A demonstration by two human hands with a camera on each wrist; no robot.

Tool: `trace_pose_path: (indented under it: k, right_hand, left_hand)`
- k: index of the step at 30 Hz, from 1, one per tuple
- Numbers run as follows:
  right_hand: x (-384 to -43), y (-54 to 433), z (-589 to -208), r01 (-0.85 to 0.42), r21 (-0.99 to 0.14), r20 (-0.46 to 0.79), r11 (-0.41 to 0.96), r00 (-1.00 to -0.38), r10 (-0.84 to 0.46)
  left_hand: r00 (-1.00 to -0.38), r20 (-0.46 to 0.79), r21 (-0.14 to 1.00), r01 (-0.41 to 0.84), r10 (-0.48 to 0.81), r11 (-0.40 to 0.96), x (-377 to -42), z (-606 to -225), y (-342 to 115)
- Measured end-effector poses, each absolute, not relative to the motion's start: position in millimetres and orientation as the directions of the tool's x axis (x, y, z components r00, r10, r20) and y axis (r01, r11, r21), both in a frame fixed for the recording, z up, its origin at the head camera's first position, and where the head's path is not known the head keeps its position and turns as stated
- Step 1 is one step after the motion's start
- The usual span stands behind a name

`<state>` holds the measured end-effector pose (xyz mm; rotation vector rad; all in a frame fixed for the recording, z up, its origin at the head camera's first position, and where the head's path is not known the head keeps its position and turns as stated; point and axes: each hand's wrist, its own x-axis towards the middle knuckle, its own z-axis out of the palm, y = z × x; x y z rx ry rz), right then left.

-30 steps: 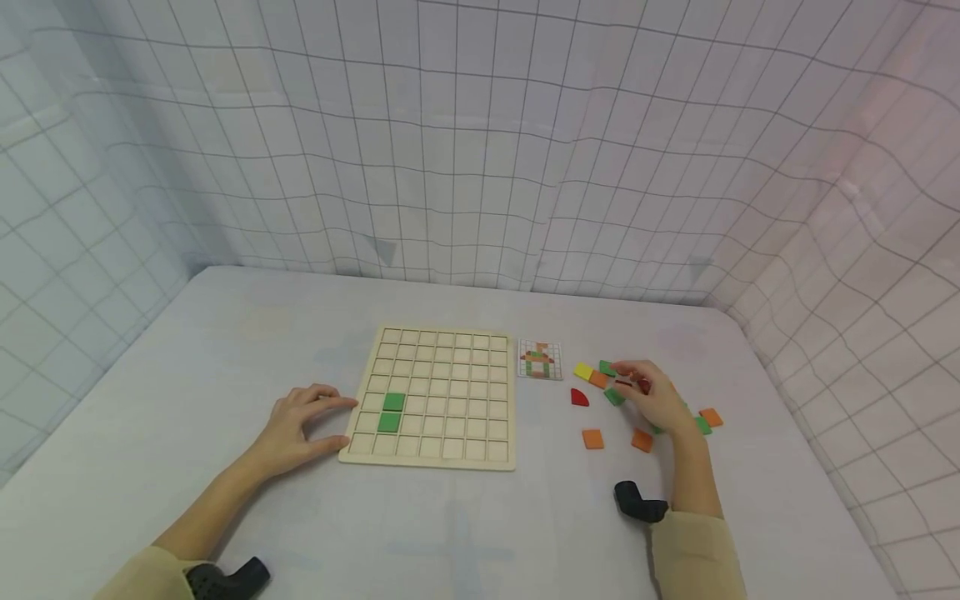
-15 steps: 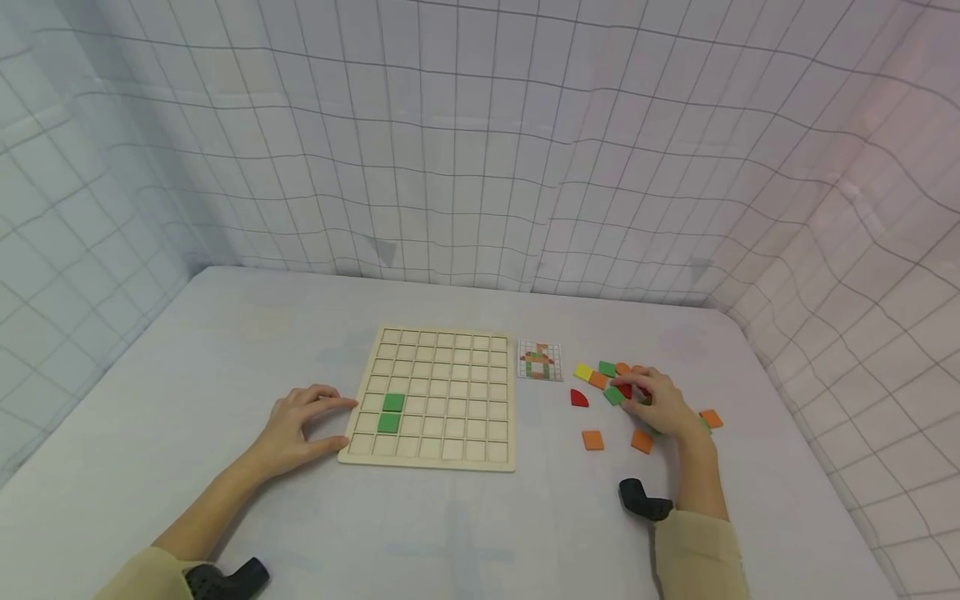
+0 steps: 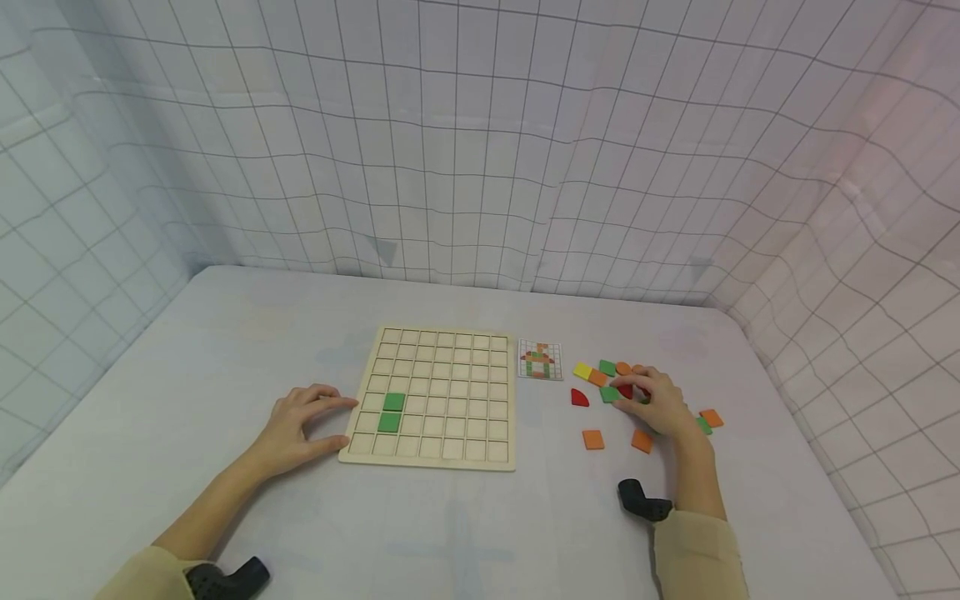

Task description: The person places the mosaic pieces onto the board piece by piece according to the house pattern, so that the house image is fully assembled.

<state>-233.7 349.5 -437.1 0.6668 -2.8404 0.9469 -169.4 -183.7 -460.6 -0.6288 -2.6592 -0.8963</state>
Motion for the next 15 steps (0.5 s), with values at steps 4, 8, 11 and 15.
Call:
trace_pose_path:
  k: [4, 8, 11, 15]
  right_hand:
    - [-233.3, 348.4, -436.1, -0.399, -0.559, 0.188, 0.727, -0.915, -0.358]
    - [-233.2, 348.0, -434.6, -0.367, -0.563, 0.162, 0.740, -0.928, -0.337]
    - [-231.6, 347.0, -432.4, -0.324, -0.583, 0.125, 0.745, -0.942, -0.312]
    - [-229.3, 344.7, -428.8, -0.284, -0.610, 0.092, 0.740, -0.952, -0.290]
  left_hand:
    - [-0.869, 0.382, 0.509, 0.482, 0.315, 0.713, -169.4, -461.2, -184.0]
    - [-0.865, 0.390, 0.508, 0.487, 0.315, 0.710, -169.7, -462.4, -184.4]
    - [-0.865, 0.391, 0.506, 0.489, 0.316, 0.711, -169.5, -462.4, -184.5]
    - [-0.867, 0.384, 0.501, 0.484, 0.317, 0.717, -169.7, -462.5, -184.5]
